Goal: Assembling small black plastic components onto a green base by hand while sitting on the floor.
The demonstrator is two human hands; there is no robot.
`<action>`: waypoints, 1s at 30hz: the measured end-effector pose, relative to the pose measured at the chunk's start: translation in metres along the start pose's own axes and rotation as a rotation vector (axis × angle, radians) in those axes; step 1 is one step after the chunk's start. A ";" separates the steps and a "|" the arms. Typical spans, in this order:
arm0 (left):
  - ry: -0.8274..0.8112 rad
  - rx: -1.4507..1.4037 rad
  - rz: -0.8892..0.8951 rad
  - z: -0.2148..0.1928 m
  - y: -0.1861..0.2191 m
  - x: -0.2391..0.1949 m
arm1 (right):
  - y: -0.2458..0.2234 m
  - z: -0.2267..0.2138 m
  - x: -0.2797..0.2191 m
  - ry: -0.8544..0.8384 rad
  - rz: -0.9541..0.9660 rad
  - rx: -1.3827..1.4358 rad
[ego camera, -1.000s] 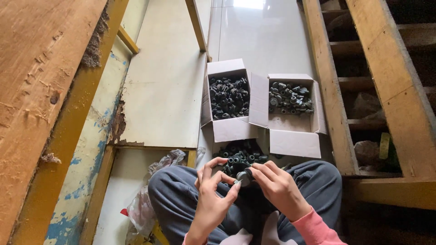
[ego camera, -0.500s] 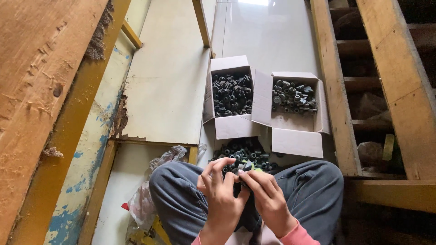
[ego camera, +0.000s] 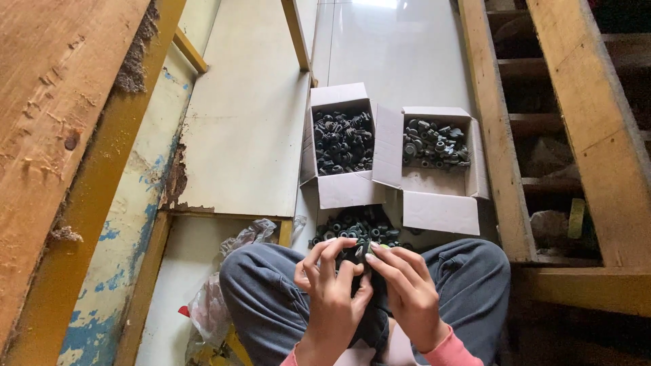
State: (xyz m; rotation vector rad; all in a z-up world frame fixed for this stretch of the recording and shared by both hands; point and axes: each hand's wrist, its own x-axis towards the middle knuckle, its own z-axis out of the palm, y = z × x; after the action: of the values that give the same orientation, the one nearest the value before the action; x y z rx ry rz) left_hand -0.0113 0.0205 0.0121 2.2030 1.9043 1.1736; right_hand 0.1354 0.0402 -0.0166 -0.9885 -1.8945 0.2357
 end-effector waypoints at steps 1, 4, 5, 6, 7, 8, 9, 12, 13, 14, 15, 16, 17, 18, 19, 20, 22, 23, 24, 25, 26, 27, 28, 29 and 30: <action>-0.002 0.001 0.001 -0.002 -0.001 0.003 | 0.003 -0.001 0.004 0.001 0.002 0.001; -0.007 -0.008 0.045 -0.009 0.000 0.003 | 0.013 -0.003 0.003 0.003 -0.004 0.023; -0.014 -0.027 0.039 -0.011 0.001 0.004 | 0.020 0.000 -0.002 -0.021 0.155 0.055; -0.025 -0.048 0.037 -0.013 0.001 0.004 | 0.026 0.002 -0.008 -0.044 0.317 0.085; -0.024 -0.049 0.039 -0.013 0.000 0.005 | 0.034 0.003 -0.009 -0.042 0.317 0.083; -0.018 -0.068 0.028 -0.014 0.000 0.005 | 0.041 0.003 -0.011 -0.012 0.631 0.296; -0.012 -0.088 0.017 -0.014 -0.001 0.004 | 0.048 0.004 -0.014 0.020 0.944 0.510; 0.008 -0.164 0.029 -0.017 -0.008 0.005 | 0.064 -0.009 -0.015 0.016 1.203 1.088; 0.007 -0.167 0.032 -0.016 -0.010 0.005 | 0.061 -0.014 -0.013 0.020 1.202 1.087; 0.032 -0.135 0.033 -0.016 -0.011 0.003 | 0.058 -0.019 -0.011 0.009 1.224 1.232; 0.058 -0.103 0.033 -0.015 -0.012 0.002 | 0.055 -0.024 -0.010 -0.002 1.242 1.378; 0.057 -0.103 0.032 -0.013 -0.016 0.000 | 0.058 -0.021 -0.018 -0.002 1.243 1.378; 0.066 -0.071 0.038 -0.011 -0.019 -0.002 | 0.061 -0.018 -0.026 0.073 1.225 1.505; 0.074 -0.038 0.044 -0.010 -0.022 -0.004 | 0.064 -0.015 -0.034 0.150 1.202 1.631; 0.072 -0.038 0.043 -0.010 -0.023 -0.004 | 0.062 -0.014 -0.035 0.150 1.204 1.631; 0.083 -0.016 0.068 -0.009 -0.024 -0.004 | 0.060 -0.012 -0.036 0.151 1.212 1.599; 0.093 0.006 0.095 -0.009 -0.027 -0.003 | 0.052 -0.010 -0.034 0.152 1.219 1.568; 0.084 0.011 0.110 -0.009 -0.028 -0.003 | 0.046 -0.010 -0.032 0.127 1.148 1.476; 0.074 0.015 0.124 -0.009 -0.029 -0.004 | 0.041 -0.010 -0.030 0.103 1.079 1.383; 0.074 0.015 0.124 -0.010 -0.028 -0.001 | 0.035 -0.009 -0.026 0.104 1.079 1.384; 0.111 0.022 0.152 -0.011 -0.026 0.002 | 0.029 -0.008 -0.021 0.114 1.050 1.273; 0.149 0.028 0.181 -0.012 -0.024 0.004 | 0.023 -0.007 -0.017 0.124 1.020 1.164; 0.147 0.026 0.182 -0.012 -0.024 0.006 | 0.023 -0.004 -0.022 0.127 1.021 1.162; 0.092 -0.030 0.154 -0.013 -0.023 0.008 | 0.023 -0.001 -0.026 0.183 0.990 1.163; 0.041 -0.082 0.125 -0.014 -0.023 0.011 | 0.025 0.003 -0.029 0.233 0.955 1.166</action>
State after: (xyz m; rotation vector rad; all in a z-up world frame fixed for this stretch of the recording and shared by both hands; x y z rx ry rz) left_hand -0.0380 0.0293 0.0178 2.3017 1.7206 1.2988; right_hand 0.1523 0.0361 -0.0507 -0.8971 -0.6593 1.4905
